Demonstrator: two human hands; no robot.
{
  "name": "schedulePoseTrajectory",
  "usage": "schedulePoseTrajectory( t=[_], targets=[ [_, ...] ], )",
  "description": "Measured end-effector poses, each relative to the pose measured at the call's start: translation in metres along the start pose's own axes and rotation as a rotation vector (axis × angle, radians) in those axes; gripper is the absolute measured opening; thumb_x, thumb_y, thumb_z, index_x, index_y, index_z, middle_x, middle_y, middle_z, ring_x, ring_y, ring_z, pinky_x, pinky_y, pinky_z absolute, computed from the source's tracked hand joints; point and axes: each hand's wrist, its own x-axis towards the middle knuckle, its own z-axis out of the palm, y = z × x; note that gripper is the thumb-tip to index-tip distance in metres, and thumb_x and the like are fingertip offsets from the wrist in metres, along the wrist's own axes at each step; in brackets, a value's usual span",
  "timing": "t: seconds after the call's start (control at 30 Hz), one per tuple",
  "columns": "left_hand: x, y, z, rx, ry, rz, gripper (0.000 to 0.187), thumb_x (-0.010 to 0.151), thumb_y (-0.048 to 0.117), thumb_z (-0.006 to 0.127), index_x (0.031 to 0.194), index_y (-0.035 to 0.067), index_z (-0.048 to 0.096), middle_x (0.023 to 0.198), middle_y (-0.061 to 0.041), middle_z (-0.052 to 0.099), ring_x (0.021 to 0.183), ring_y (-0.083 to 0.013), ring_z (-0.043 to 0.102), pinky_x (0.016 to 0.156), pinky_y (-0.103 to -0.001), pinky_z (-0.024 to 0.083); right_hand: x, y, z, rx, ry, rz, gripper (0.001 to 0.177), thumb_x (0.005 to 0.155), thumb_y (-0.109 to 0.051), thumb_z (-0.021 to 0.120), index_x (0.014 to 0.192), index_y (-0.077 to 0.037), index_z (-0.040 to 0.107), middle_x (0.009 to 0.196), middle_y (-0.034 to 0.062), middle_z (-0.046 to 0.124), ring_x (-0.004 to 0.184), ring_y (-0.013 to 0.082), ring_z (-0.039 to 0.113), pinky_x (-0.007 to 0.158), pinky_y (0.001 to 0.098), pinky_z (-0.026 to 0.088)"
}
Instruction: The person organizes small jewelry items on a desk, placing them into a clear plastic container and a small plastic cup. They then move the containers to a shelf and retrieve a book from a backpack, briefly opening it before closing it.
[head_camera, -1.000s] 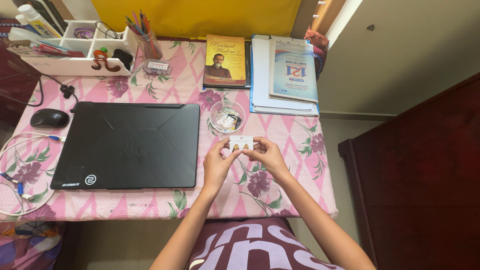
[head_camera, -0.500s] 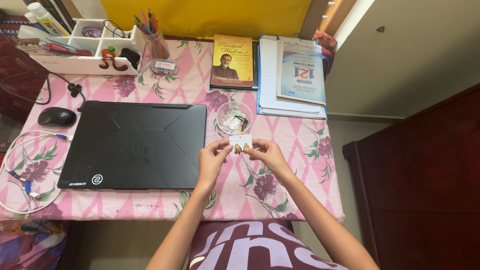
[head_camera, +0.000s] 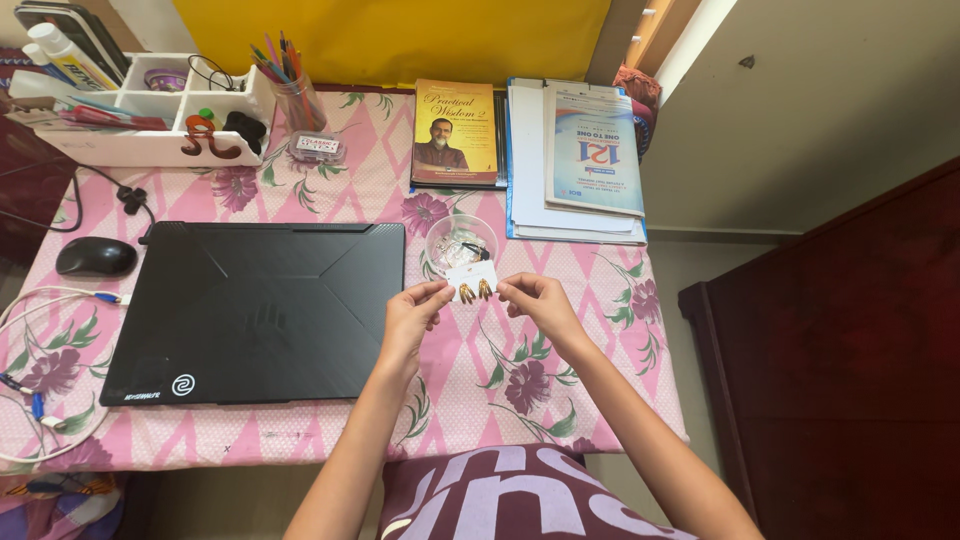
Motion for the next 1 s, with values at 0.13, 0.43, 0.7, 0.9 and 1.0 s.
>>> schedulePoseTrajectory(
  t=[0.13, 0.43, 0.7, 0.9, 1.0],
  targets=[
    [0.001, 0.000, 0.003, 0.030, 0.010, 0.059, 0.039, 0.086, 0.027, 0.080, 0.116, 0.000, 0.078, 0.084, 0.000, 0.071, 0.063, -0.0047, 0.052, 0.059, -0.021, 0.041, 0.006, 0.003, -0.001, 0.020, -0.002, -0.002, 0.028, 0.093, -0.027, 0.072, 0.098, 0.000, 0.075, 0.082, 0.0000, 0.067, 0.070, 0.0074, 0.059, 0.071, 0.0261, 0.050],
    [-0.009, 0.013, 0.022, 0.418, 0.114, 0.406, 0.057, 0.076, 0.027, 0.086, 0.126, 0.004, 0.069, 0.103, 0.000, 0.071, 0.061, -0.0073, 0.051, 0.055, -0.025, 0.046, 0.016, 0.003, -0.002, 0.075, 0.059, -0.028, 0.026, 0.094, -0.025, 0.072, 0.098, 0.000, 0.074, 0.077, -0.0013, 0.063, 0.068, 0.0058, 0.054, 0.068, 0.0243, 0.048],
    [-0.020, 0.024, 0.032, 0.486, 0.167, 0.446, 0.044, 0.083, 0.024, 0.081, 0.121, 0.005, 0.070, 0.099, 0.000, 0.070, 0.060, -0.0077, 0.055, 0.058, -0.026, 0.047, 0.016, 0.002, 0.001, 0.079, 0.066, -0.046, 0.024, 0.094, -0.023, 0.072, 0.098, 0.000, 0.075, 0.076, -0.0029, 0.061, 0.067, 0.0048, 0.052, 0.066, 0.0239, 0.045],
    [-0.009, 0.016, 0.029, 0.379, 0.135, 0.384, 0.034, 0.081, 0.023, 0.082, 0.108, 0.004, 0.074, 0.085, 0.001, 0.072, 0.058, -0.0065, 0.055, 0.055, -0.025, 0.046, 0.017, 0.000, -0.007, 0.099, 0.059, -0.041, 0.024, 0.095, -0.024, 0.071, 0.100, -0.001, 0.075, 0.076, -0.0028, 0.061, 0.068, 0.0048, 0.053, 0.067, 0.0232, 0.045],
    [-0.003, 0.006, 0.036, 0.225, 0.105, 0.298, 0.028, 0.082, 0.024, 0.085, 0.095, 0.001, 0.075, 0.074, 0.001, 0.070, 0.058, -0.0051, 0.057, 0.055, -0.024, 0.047, 0.015, 0.002, -0.003, 0.138, 0.029, -0.068, 0.024, 0.095, -0.024, 0.071, 0.099, 0.000, 0.074, 0.077, -0.0031, 0.062, 0.069, 0.0048, 0.054, 0.068, 0.0233, 0.045]
  ],
)
